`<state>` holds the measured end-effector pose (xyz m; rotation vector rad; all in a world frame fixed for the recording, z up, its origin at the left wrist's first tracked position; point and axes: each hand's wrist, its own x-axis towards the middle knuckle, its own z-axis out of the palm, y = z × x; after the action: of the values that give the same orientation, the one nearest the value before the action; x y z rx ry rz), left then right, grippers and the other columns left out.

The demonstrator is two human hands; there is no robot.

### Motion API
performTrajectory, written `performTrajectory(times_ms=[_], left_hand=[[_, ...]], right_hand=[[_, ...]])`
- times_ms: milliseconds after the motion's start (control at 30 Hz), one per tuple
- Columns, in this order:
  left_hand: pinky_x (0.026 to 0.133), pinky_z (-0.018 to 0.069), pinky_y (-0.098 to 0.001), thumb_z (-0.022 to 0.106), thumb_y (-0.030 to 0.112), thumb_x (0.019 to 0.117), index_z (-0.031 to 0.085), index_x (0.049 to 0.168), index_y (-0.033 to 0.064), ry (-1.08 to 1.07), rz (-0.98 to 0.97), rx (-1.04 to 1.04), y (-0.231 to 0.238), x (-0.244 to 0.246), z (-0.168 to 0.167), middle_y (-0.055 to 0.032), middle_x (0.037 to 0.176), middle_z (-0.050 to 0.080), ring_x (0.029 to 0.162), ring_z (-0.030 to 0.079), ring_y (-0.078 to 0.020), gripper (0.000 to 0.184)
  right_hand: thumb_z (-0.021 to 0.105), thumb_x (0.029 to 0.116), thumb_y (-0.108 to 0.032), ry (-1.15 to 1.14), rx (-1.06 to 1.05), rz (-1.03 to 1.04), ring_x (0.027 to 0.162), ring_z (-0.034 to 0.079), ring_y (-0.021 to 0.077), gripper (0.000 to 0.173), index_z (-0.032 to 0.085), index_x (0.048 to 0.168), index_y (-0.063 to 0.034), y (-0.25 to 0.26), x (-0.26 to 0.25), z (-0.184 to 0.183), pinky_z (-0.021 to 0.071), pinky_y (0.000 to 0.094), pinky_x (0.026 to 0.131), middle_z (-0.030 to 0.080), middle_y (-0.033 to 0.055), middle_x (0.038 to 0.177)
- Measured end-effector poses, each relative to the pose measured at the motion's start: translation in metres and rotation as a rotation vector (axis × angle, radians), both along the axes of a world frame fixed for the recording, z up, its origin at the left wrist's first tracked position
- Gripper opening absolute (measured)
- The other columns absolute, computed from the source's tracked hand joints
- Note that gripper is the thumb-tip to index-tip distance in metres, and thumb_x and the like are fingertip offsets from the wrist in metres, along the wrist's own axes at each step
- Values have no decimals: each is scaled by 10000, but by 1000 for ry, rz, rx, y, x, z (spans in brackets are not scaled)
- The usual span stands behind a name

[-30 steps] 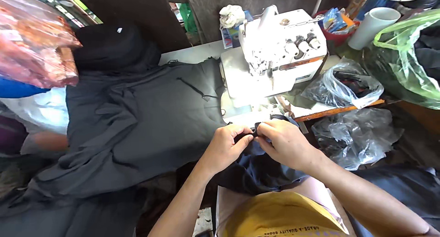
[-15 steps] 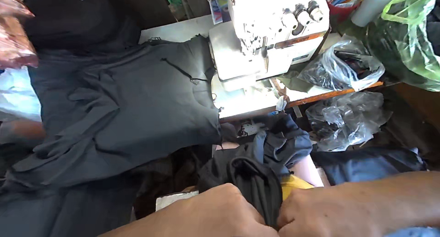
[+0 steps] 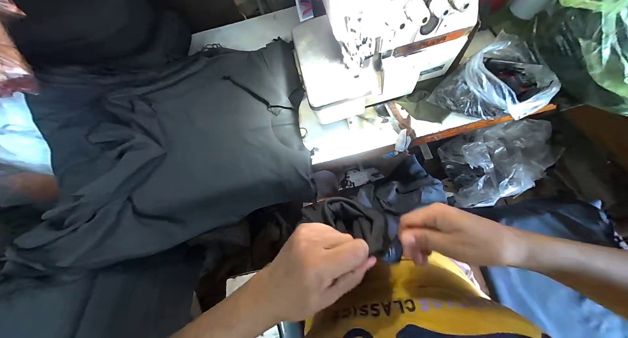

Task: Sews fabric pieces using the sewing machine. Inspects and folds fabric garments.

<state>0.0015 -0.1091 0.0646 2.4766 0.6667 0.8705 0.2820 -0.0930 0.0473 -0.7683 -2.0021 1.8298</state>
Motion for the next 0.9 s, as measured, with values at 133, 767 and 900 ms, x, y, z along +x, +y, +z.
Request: performTrajectory(times_ms=[133, 767, 900], left_hand=[[564, 407, -201, 524, 224, 1067, 567, 888, 74, -71, 167, 79, 7, 7, -19, -40, 662, 474, 596, 486, -114, 238], [1186, 404, -378, 433, 193, 1076, 372, 1535, -32, 4, -260, -577, 41, 16, -21, -144, 1510, 510, 1417, 472, -199, 515], [991, 486, -288, 540, 350, 1055, 654, 1183, -26, 65, -444, -630, 61, 17, -34, -80, 1052, 685, 1032, 624, -87, 413]], right_hand=[[177, 1075, -509, 62, -640, 10, 837, 704, 76, 620, 653, 1123, -115, -2, -11, -30, 588, 286, 745, 739, -44, 980], [637, 995, -142, 205, 75, -84, 685, 562, -68, 172, 681, 892, -12, 6, -26, -21, 468, 100, 626, 629, -46, 757], [604, 1010, -128, 206, 204, -38, 723, 570, -19, 186, 691, 922, 12, -3, -12, -15, 463, 125, 642, 639, 19, 798]])
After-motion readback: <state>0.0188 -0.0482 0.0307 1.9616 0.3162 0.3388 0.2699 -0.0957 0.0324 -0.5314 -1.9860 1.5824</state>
